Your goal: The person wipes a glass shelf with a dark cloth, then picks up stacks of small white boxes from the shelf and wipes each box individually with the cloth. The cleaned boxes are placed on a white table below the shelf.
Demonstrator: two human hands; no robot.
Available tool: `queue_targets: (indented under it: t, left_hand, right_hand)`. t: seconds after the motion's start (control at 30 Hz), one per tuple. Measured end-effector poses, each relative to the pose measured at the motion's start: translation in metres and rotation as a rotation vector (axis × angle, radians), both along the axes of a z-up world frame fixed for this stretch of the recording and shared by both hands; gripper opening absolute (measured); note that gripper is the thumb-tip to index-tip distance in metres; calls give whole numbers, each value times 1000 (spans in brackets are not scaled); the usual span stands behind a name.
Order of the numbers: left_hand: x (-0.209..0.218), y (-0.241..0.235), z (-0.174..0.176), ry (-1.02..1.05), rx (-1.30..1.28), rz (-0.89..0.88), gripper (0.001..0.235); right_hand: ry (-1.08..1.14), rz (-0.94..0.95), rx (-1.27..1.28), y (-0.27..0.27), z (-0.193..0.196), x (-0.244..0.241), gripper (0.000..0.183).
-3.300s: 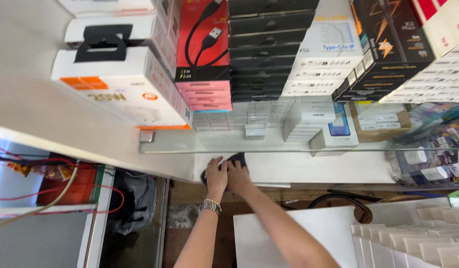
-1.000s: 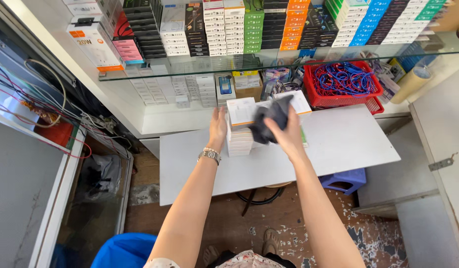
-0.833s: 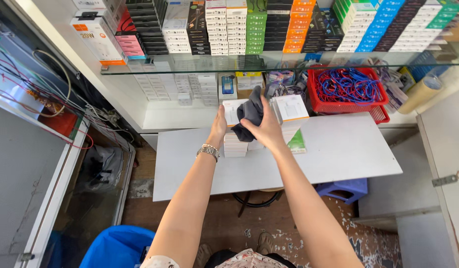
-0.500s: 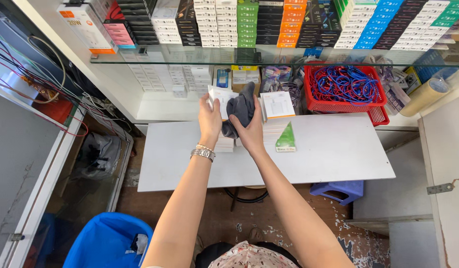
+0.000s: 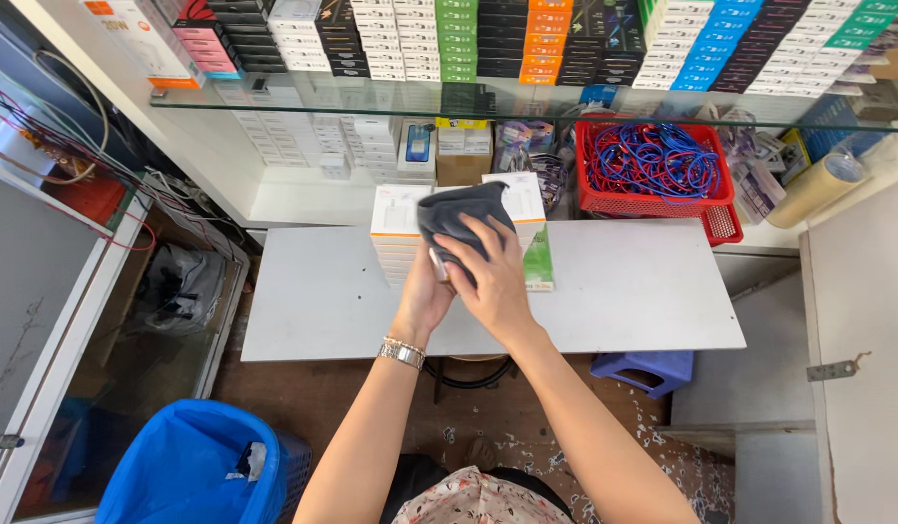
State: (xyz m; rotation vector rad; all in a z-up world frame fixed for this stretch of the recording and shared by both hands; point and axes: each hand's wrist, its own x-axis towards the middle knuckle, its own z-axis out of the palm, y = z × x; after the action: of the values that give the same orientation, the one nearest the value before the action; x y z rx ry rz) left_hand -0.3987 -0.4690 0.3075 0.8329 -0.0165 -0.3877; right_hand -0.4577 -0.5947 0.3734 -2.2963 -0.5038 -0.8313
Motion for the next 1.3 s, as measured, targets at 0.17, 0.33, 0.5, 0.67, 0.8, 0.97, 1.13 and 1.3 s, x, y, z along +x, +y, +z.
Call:
queue_targets:
  t: [0.17,0.33,0.5,0.67,0.8,0.97,1.13,1.3]
  left_hand:
    - [-23,-13,3,-5,-82,-156,67]
    - [-27,-25,17,49,-32,-226,72]
    - [-26,-53,14,37,-100,-258,74]
    - [-26,-52,-8,58,97,-288,57]
    - [-23,-45,-17,-266,414,-263,60]
    - [-19,-49,-9,-540,796,-200,52]
    - [-22,-35,5,-592,857,-243,52]
    - [-27,-43,12,-563,702,-252,56]
  right_hand:
    - [75,-247,171,-53,-11,-8,32]
    - [89,-201,424,-61,0,-28,39]
    - [-155,-294,-20,-33,-20,-31,42]
    - [-16,-383,277,-83,-36,-32,33]
    - [9,-383,657,-102,-23,-36,31]
    - [12,-137,107,-89,-17,-32,36]
    - [282,-282,286,-121,-34,-14,39]
    - [448,-101,1104,-137,-59,-3,38]
